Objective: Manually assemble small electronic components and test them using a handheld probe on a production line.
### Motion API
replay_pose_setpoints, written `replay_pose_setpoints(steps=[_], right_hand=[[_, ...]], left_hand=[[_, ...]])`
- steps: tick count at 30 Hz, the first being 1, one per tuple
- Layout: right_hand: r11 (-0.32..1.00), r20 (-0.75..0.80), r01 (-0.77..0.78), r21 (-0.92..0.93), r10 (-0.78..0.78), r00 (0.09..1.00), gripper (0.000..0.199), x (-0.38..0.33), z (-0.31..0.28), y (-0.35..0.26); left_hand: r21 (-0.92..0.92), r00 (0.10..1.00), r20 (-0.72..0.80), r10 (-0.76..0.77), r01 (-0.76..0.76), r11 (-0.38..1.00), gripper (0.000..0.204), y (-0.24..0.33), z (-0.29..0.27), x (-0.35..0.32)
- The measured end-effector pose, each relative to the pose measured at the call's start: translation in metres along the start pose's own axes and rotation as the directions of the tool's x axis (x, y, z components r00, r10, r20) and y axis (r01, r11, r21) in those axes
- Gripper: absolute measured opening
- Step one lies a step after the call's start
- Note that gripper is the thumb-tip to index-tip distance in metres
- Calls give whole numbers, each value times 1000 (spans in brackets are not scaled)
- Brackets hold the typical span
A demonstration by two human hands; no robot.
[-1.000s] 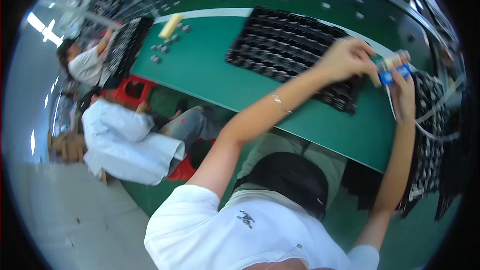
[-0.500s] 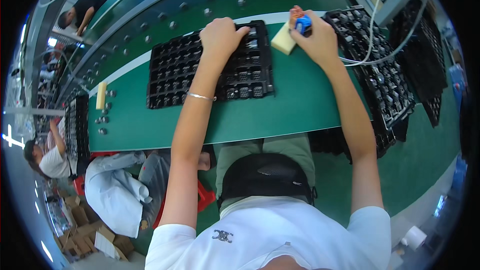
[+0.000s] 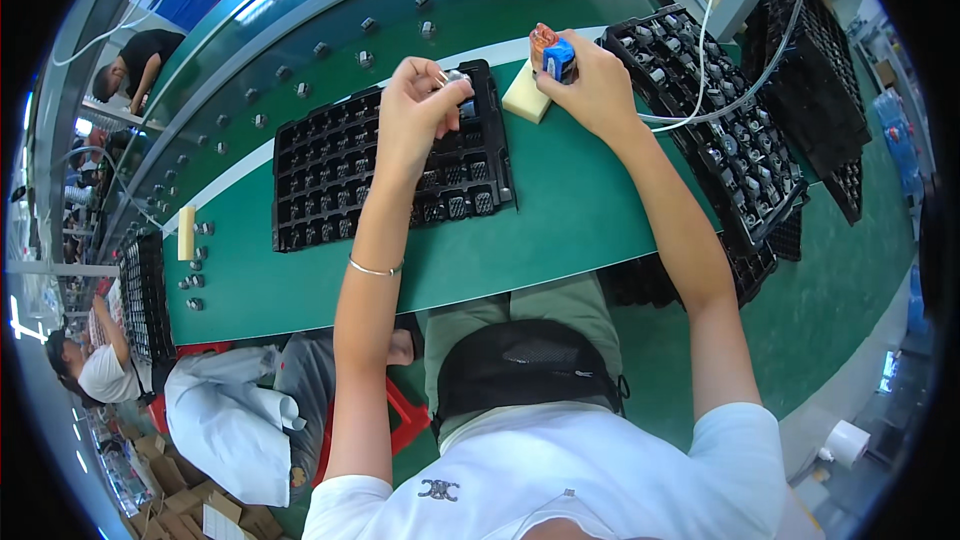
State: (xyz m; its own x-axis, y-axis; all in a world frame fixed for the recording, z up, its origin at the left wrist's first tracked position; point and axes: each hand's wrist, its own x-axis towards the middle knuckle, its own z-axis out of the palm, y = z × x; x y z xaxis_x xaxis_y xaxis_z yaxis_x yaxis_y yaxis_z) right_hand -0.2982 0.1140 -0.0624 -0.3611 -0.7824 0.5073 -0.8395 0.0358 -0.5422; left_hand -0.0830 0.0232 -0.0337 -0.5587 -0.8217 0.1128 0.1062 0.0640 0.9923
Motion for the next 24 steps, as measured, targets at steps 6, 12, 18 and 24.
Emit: replay_pose_setpoints(steps=[6, 12, 18, 24], right_hand=[[1000, -7, 1, -21, -2, 1000, 44, -1, 0, -3], [999, -17, -5, -36, 5, 1000, 45, 0, 0, -2], [1000, -12, -2, -27, 2, 1000, 46, 0, 2, -2], [1000, -10, -3, -8, 3, 1000, 46, -1, 1, -3]], left_hand=[[-29, 997, -2, -83, 83, 996, 18, -23, 4, -8], [-107, 991, -6, -131, 130, 986, 14, -31, 0, -5], [-164, 991, 12, -131, 132, 978, 14, -32, -2, -5], [-172, 991, 14, -133, 133, 976, 13, -33, -2, -5]])
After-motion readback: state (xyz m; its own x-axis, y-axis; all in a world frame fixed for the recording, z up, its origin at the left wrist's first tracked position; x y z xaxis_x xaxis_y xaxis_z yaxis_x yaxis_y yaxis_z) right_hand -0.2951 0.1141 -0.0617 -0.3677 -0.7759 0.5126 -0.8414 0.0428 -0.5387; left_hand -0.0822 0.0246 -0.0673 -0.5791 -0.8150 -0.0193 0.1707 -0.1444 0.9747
